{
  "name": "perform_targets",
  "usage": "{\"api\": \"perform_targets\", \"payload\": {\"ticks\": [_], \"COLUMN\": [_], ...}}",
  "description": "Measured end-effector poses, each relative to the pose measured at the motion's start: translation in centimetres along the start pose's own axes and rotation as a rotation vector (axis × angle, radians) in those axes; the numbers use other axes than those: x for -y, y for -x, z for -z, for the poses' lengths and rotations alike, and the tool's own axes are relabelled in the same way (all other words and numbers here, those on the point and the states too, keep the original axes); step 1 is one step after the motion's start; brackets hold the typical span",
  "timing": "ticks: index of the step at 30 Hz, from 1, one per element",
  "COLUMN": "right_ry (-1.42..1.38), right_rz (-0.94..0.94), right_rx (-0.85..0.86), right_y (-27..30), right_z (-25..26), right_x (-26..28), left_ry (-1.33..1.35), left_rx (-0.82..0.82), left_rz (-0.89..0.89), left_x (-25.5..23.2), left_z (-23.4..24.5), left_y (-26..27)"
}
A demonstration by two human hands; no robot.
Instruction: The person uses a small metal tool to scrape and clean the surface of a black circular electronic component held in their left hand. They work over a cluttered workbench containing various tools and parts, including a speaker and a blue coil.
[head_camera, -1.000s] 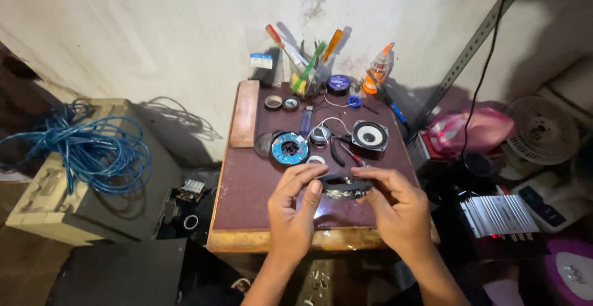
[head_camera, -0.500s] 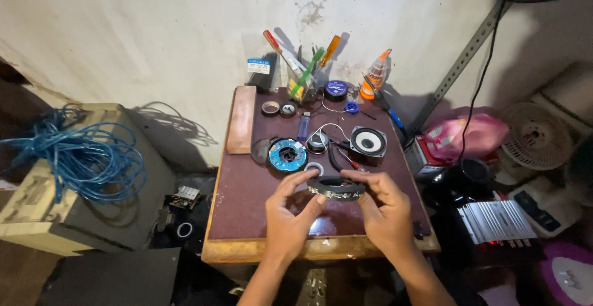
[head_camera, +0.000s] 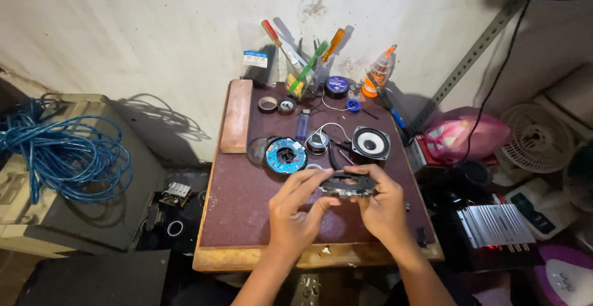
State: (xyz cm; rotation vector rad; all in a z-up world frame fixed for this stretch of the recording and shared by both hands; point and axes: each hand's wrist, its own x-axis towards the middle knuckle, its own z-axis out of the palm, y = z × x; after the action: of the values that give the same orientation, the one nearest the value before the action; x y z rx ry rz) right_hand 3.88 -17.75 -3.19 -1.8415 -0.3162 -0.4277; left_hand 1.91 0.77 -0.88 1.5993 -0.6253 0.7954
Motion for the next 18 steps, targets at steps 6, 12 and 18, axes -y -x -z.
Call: {"api": "perform_targets", "payload": {"ticks": [6, 12, 18], "right_ry": [-0.075, -0.002, -0.375], "right_rz": [-0.077, -0.125, -0.347], "right_rx": [0.016, 0.140, 0.293], "right_y": [-0.1, -0.4, -0.4], "right_z": [-0.2, 0.7, 0.6], "right_x": [1.2, 1.4, 2.3], "left_ry": [-0.117, -0.142, -0.034], "left_rx": [-0.015, -0.034, -0.009], "left_rz": [-0.099, -0.124, -0.136], "left_x": [-0.2, -0.8, -0.8], "left_z": [0.1, 0.1, -0.2], "left_y": [-0.3, -0.3, 0.3]}}
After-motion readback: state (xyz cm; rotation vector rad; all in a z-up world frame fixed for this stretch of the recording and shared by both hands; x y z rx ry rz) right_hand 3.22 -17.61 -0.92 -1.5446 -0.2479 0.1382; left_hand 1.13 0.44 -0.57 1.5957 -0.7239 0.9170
